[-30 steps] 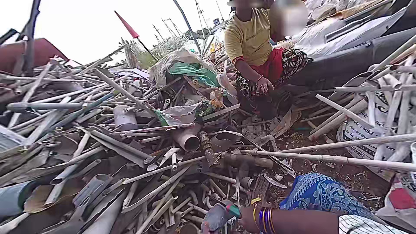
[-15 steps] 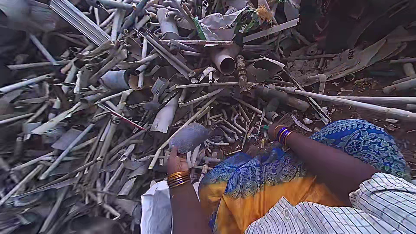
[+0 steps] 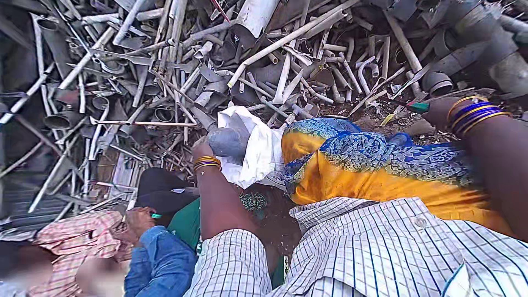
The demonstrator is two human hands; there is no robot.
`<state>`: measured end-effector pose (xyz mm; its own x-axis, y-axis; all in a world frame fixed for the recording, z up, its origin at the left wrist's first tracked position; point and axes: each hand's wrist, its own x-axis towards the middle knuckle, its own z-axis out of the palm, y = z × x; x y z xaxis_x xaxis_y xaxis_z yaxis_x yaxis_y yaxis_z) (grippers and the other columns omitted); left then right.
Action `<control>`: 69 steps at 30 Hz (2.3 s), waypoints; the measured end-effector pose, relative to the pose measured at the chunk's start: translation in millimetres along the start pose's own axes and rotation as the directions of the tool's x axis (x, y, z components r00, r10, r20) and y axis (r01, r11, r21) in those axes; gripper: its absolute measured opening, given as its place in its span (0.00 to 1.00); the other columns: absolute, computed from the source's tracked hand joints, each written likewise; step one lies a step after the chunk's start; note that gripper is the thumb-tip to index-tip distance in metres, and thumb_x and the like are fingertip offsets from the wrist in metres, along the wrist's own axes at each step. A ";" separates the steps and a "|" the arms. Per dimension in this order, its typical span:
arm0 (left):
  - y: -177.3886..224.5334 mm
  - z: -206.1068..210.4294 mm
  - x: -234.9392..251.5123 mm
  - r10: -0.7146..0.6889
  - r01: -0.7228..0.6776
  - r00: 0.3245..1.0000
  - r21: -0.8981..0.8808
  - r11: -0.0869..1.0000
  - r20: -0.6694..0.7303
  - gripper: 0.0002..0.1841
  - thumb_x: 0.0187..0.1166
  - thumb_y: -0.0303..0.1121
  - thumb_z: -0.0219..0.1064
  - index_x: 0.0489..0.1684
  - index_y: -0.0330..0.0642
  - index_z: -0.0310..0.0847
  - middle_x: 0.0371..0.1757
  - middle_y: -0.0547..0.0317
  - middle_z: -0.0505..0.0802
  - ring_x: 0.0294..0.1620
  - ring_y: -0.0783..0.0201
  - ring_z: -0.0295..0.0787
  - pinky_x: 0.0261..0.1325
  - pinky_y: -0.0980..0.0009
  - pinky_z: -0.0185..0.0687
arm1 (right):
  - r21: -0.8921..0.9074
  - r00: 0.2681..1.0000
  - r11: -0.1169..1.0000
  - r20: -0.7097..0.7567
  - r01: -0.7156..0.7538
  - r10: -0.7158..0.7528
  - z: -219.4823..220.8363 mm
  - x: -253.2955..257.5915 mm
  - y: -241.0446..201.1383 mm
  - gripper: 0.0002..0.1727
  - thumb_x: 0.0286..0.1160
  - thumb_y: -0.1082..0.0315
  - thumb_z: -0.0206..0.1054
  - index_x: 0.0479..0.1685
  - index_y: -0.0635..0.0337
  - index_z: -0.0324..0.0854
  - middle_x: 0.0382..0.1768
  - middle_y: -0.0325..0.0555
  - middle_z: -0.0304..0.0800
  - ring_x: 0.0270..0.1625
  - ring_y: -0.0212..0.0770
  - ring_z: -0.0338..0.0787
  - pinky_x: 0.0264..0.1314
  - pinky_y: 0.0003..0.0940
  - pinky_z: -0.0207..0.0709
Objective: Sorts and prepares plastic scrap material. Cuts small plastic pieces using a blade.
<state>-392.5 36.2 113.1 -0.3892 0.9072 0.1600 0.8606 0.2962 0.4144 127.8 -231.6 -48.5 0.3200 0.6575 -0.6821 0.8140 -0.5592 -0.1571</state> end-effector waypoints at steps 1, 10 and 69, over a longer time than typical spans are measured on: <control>-14.9 17.4 0.1 -0.079 0.074 0.996 0.118 0.990 0.041 0.22 0.90 0.34 0.54 0.73 0.24 0.75 0.76 0.31 0.80 0.80 0.42 0.76 0.82 0.47 0.67 | -0.027 1.000 1.000 0.016 0.001 -0.001 -1.6 -2.2 -2.2 0.16 0.88 0.73 0.53 0.57 0.81 0.78 0.58 0.79 0.82 0.64 0.73 0.84 0.62 0.69 0.73; 2.6 98.9 -71.2 -0.023 -0.247 0.841 0.421 0.873 0.541 0.40 0.90 0.59 0.52 0.79 0.24 0.70 0.78 0.25 0.78 0.84 0.36 0.71 0.86 0.40 0.61 | 0.114 0.994 0.991 0.089 -0.076 0.066 -6.6 -13.6 5.0 0.21 0.91 0.67 0.54 0.53 0.85 0.80 0.59 0.79 0.84 0.69 0.73 0.83 0.69 0.69 0.70; 379.4 543.3 -250.3 0.305 -0.386 0.573 -0.078 0.919 0.761 0.40 0.69 0.36 0.80 0.79 0.23 0.66 0.75 0.27 0.80 0.81 0.39 0.75 0.81 0.46 0.70 | 0.402 0.867 0.798 0.411 -0.449 0.281 -73.4 10.1 49.0 0.15 0.79 0.70 0.63 0.57 0.70 0.84 0.58 0.69 0.88 0.64 0.69 0.87 0.55 0.71 0.78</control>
<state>209.9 83.9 -256.5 0.2897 0.8375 -0.4633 0.9157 -0.1016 0.3889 206.5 -215.3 -10.7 0.3076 0.2056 -0.9290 0.3111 -0.9445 -0.1060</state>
